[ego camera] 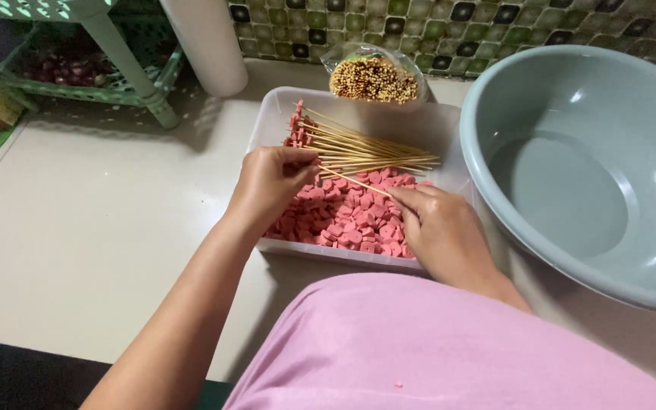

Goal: Skewering small heart-shaped pink food items onto wooden sticks and placing them in a bowl.

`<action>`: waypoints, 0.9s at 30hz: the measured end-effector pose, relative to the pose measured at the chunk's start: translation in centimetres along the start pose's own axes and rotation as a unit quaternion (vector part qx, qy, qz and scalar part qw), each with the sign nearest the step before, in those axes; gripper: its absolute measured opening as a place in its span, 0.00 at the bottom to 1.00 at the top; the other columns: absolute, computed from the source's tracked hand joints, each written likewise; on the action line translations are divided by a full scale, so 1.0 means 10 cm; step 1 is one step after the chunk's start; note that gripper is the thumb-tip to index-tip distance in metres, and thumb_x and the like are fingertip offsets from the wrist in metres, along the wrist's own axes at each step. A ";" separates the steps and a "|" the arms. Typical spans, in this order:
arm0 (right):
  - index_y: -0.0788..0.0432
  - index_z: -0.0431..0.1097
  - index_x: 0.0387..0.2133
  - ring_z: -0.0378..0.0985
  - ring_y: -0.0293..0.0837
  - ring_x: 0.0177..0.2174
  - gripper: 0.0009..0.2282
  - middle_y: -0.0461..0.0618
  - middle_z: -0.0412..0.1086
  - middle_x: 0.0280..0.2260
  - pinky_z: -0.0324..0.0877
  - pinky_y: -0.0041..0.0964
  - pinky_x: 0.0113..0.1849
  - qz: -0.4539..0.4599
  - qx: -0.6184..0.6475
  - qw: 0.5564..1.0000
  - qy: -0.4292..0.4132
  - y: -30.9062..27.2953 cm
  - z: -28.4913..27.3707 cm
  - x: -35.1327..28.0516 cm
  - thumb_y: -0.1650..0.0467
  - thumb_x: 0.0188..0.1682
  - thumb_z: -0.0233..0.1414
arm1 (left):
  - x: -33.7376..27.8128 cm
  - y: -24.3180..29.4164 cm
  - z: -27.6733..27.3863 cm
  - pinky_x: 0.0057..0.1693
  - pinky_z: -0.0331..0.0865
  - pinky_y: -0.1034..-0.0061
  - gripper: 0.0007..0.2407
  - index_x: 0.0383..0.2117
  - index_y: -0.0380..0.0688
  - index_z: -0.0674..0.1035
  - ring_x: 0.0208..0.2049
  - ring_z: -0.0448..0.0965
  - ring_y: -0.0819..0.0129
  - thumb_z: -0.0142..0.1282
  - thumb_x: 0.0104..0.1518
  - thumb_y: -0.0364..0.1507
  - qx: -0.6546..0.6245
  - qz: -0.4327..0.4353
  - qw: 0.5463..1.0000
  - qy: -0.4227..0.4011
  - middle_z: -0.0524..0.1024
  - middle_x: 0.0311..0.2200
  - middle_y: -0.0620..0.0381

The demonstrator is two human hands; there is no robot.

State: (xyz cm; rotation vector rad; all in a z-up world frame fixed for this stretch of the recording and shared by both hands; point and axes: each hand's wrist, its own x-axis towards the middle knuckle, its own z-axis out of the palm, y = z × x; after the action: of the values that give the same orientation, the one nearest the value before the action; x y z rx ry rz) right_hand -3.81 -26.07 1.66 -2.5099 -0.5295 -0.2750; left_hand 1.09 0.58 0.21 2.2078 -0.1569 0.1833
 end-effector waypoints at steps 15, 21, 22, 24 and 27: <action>0.60 0.70 0.47 0.79 0.65 0.36 0.15 0.61 0.74 0.29 0.72 0.57 0.40 -0.087 0.019 0.996 -0.025 0.30 0.08 0.57 0.79 0.49 0.44 | -0.03 0.09 0.01 0.45 0.78 0.54 0.19 0.56 0.40 0.72 0.38 0.86 0.49 0.59 0.58 0.28 0.100 0.058 0.992 0.044 0.85 0.35 0.46; 0.61 0.66 0.39 0.76 0.65 0.38 0.13 0.59 0.69 0.30 0.73 0.54 0.41 -0.208 -0.022 0.977 -0.047 0.51 0.26 1.08 0.83 0.45 0.38 | -0.02 -0.04 0.08 0.47 0.77 0.51 0.14 0.45 0.41 0.79 0.42 0.83 0.40 0.62 0.55 0.32 0.153 0.031 0.984 -0.086 0.83 0.36 0.42; 0.63 0.66 0.39 0.75 0.67 0.39 0.14 0.61 0.68 0.32 0.73 0.56 0.41 -0.226 -0.030 0.972 -0.054 0.54 0.30 1.15 0.83 0.44 0.38 | -0.03 -0.03 0.09 0.49 0.77 0.50 0.13 0.43 0.39 0.82 0.44 0.82 0.37 0.63 0.52 0.29 0.143 0.050 0.979 -0.139 0.82 0.39 0.39; 0.65 0.68 0.39 0.75 0.67 0.39 0.14 0.62 0.69 0.34 0.72 0.57 0.41 -0.227 -0.071 0.969 -0.068 0.56 0.30 1.24 0.83 0.43 0.39 | -0.02 -0.01 0.12 0.49 0.77 0.51 0.13 0.43 0.40 0.84 0.44 0.82 0.39 0.63 0.53 0.31 0.182 0.042 0.968 -0.168 0.82 0.40 0.40; 0.63 0.70 0.39 0.75 0.64 0.40 0.13 0.59 0.68 0.36 0.72 0.57 0.40 -0.225 -0.195 0.949 -0.104 0.74 0.42 1.37 0.80 0.42 0.43 | -0.01 0.02 0.13 0.48 0.79 0.56 0.12 0.42 0.42 0.85 0.43 0.83 0.43 0.63 0.54 0.32 0.226 0.028 0.953 -0.199 0.81 0.40 0.43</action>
State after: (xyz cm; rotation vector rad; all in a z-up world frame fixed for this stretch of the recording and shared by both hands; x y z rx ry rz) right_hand 12.01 -25.18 -1.25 -2.7850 -1.2467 -0.3076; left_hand 1.00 -0.62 -0.44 2.6781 -0.4363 -0.2232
